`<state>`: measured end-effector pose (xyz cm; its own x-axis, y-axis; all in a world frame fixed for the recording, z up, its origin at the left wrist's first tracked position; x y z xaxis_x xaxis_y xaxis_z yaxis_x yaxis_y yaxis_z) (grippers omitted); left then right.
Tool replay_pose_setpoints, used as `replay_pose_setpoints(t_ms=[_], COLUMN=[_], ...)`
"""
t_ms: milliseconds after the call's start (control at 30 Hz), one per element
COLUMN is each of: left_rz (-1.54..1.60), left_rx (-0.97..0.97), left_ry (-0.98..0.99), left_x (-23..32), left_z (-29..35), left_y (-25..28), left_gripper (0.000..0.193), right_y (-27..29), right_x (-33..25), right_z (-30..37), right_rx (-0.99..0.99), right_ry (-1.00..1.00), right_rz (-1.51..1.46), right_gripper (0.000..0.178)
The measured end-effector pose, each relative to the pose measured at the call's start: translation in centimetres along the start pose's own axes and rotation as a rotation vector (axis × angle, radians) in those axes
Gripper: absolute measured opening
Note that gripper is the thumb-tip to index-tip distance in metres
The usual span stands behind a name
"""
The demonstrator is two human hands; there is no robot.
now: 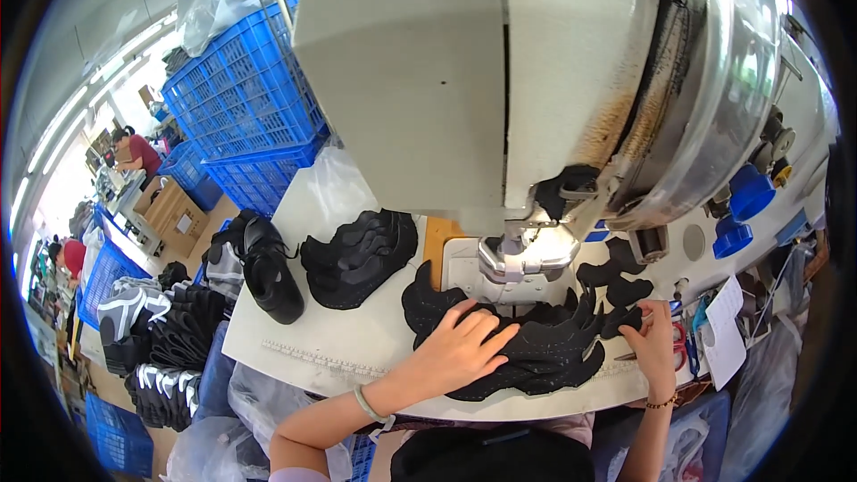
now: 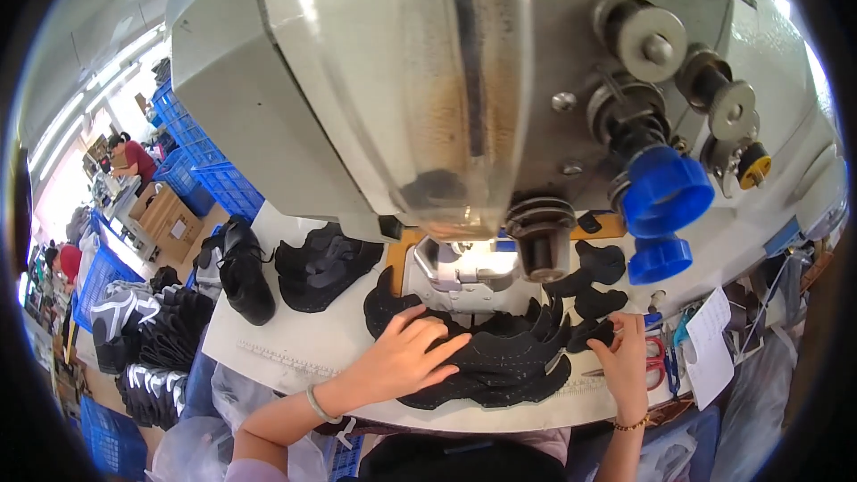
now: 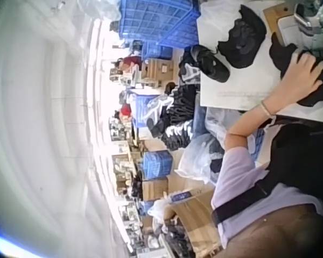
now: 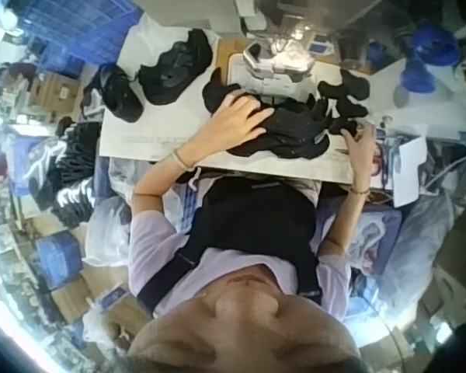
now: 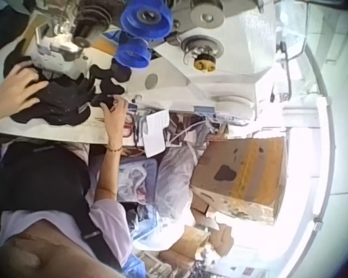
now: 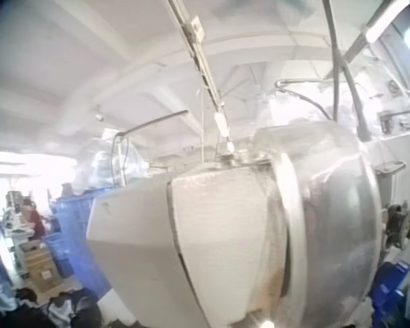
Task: Stitch together black leather shoe components using an industrial sewing machine.
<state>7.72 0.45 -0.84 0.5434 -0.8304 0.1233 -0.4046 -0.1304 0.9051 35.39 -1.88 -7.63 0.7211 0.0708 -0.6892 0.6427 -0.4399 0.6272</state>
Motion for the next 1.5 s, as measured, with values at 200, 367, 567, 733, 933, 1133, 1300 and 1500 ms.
replay_pose_setpoints(t_ms=[200,367,567,733,933,1133,1300,1500], left_rz=[0.289,0.720,0.777,0.981,1.107,1.071,1.090,0.961], left_rx=[-0.053,-0.235,-0.208,-0.422,-0.527,-0.608,-0.560,-0.466], left_ry=[0.047,0.276,0.342,0.374,0.313,0.239,0.299,0.368], left_x=[-0.2,-1.6,-2.3,-0.6,-0.1,0.5,0.0,-0.6], left_z=[-0.5,-0.6,-0.8,-1.8,-1.2,0.2,2.0,3.2], left_y=[-0.1,0.0,1.8,0.6,-0.2,-1.7,-1.6,-0.9], left_gripper=[0.032,0.033,0.041,0.041,0.040,0.053,0.053,0.050], right_y=[1.1,3.7,5.7,0.4,-2.4,-3.4,-5.2,-6.1], right_x=[0.8,-2.3,-12.0,-18.4,-17.9,-15.9,-15.6,-16.6], right_z=[0.3,1.5,2.1,0.6,-1.1,0.0,0.6,1.4], right_rx=[0.037,-0.013,-0.043,-0.242,-0.148,-0.242,-0.326,-0.252], right_ry=[-0.093,-0.187,0.201,0.348,0.283,0.231,0.163,0.166], right_rz=[-0.155,-0.225,-0.401,-0.620,-0.419,-0.474,-0.521,-0.436], right_gripper=[0.021,0.011,0.015,0.014,0.014,0.015,0.019,0.020])
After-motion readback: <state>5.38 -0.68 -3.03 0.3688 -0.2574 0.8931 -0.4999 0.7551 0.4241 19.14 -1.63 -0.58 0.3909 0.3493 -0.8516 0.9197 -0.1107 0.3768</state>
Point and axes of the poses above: each hand's wrist, its own z-axis away from the middle knuckle, its own y-axis out of the back of the hand, x = y × z, the point moved 10 cm from there along -z, towards the middle knuckle, and after that the axes turned 6 degrees about y, right-handed, at the moved point
